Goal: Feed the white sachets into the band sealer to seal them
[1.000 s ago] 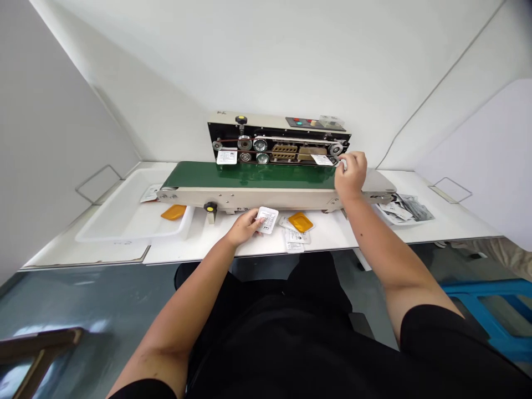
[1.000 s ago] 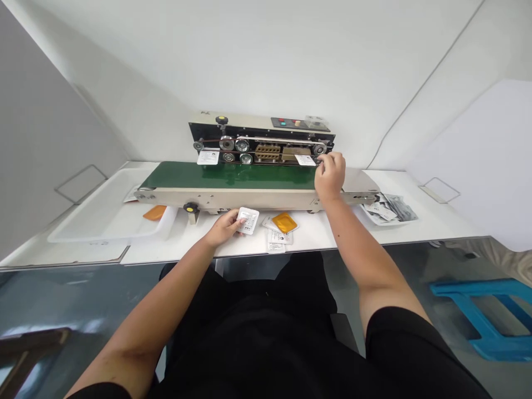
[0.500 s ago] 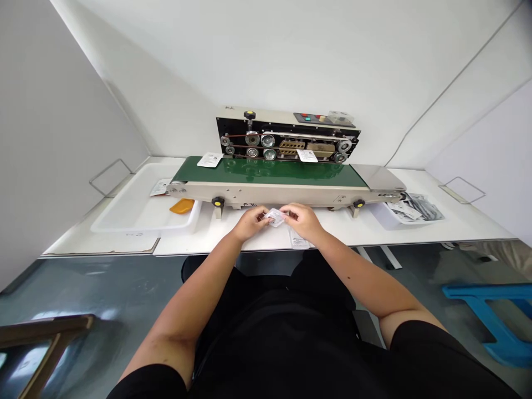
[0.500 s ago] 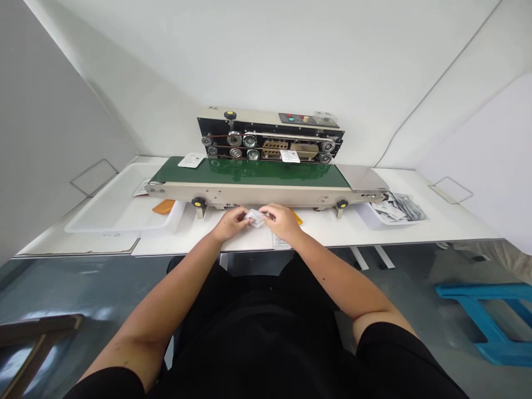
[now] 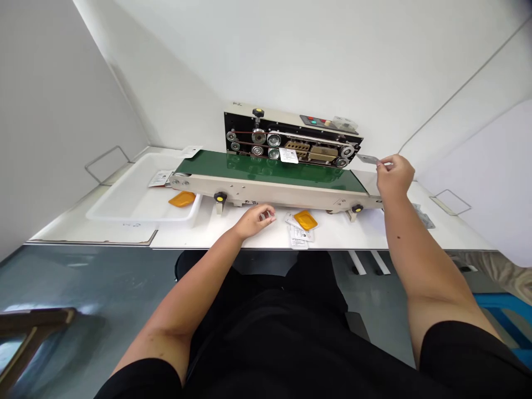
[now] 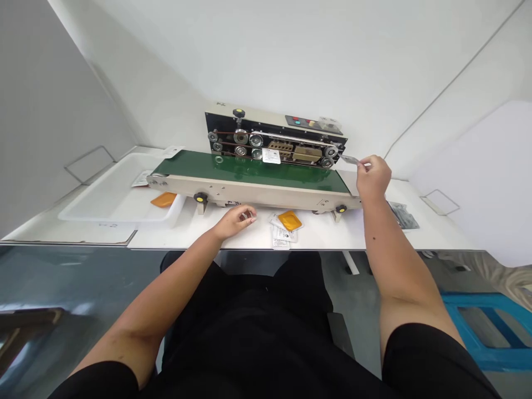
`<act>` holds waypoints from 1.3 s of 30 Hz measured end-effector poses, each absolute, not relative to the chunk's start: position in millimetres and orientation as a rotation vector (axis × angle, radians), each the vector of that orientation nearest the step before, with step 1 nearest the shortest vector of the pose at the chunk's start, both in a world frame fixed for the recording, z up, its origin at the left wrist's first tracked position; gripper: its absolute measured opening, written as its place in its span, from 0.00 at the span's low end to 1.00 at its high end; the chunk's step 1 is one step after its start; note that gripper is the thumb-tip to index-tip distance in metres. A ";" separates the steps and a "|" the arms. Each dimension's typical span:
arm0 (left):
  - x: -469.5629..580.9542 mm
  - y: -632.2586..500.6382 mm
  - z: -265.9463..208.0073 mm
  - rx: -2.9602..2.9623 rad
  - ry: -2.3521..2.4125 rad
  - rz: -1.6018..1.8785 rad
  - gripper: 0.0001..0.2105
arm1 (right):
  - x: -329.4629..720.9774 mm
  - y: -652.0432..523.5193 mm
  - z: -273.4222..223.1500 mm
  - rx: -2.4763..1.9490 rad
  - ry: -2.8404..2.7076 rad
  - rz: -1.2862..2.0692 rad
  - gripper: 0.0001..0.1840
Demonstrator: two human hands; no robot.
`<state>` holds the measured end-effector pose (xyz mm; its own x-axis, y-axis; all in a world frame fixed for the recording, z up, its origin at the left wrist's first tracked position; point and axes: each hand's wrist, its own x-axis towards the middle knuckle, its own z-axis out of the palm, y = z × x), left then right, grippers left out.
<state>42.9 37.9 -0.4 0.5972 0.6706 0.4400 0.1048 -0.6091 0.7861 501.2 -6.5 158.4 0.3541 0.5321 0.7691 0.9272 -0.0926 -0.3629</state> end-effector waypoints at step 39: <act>45.8 38.4 1.1 2.222 0.627 0.863 0.11 | 306.9 -87.0 -18.2 -1.624 -1.777 -0.036 0.26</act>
<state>45.8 38.4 1.1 0.6666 0.6272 0.4028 0.1885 -0.6647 0.7230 306.9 -87.0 -18.2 0.0501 0.8577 0.5118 0.8778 0.2066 -0.4322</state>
